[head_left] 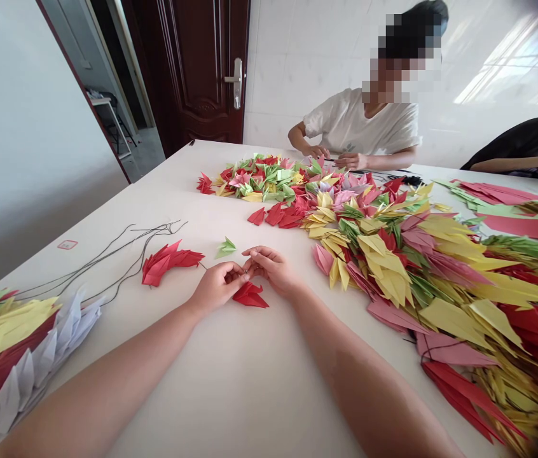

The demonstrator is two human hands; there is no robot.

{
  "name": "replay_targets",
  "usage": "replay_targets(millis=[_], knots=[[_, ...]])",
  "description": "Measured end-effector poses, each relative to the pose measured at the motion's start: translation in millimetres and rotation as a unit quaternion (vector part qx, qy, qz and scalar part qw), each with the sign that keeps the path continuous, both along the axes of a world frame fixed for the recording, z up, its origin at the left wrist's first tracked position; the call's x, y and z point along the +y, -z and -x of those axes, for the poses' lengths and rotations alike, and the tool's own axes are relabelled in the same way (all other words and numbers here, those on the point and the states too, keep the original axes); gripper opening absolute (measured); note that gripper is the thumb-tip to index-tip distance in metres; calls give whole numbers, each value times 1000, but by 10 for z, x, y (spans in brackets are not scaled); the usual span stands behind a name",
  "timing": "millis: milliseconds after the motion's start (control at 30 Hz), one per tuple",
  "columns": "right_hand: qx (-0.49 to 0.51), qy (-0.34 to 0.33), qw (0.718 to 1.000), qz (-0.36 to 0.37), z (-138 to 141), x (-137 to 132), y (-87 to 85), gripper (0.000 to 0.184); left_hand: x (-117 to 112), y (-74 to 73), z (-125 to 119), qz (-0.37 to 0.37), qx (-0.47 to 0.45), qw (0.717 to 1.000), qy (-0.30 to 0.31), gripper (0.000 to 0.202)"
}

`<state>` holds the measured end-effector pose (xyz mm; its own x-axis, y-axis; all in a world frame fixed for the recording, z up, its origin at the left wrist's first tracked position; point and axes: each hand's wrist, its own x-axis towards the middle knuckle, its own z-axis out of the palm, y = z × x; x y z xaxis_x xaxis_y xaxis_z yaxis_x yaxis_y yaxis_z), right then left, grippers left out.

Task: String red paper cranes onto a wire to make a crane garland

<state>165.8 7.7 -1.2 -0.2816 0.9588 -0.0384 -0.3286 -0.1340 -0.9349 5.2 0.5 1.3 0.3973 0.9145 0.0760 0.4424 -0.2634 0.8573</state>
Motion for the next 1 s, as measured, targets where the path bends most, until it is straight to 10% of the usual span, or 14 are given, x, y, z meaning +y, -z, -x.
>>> replay_targets(millis=[1000], knots=[[12, 10, 1000, -7, -27, 29, 25, 26, 19, 0, 8, -31, 5, 1000, -1, 25]])
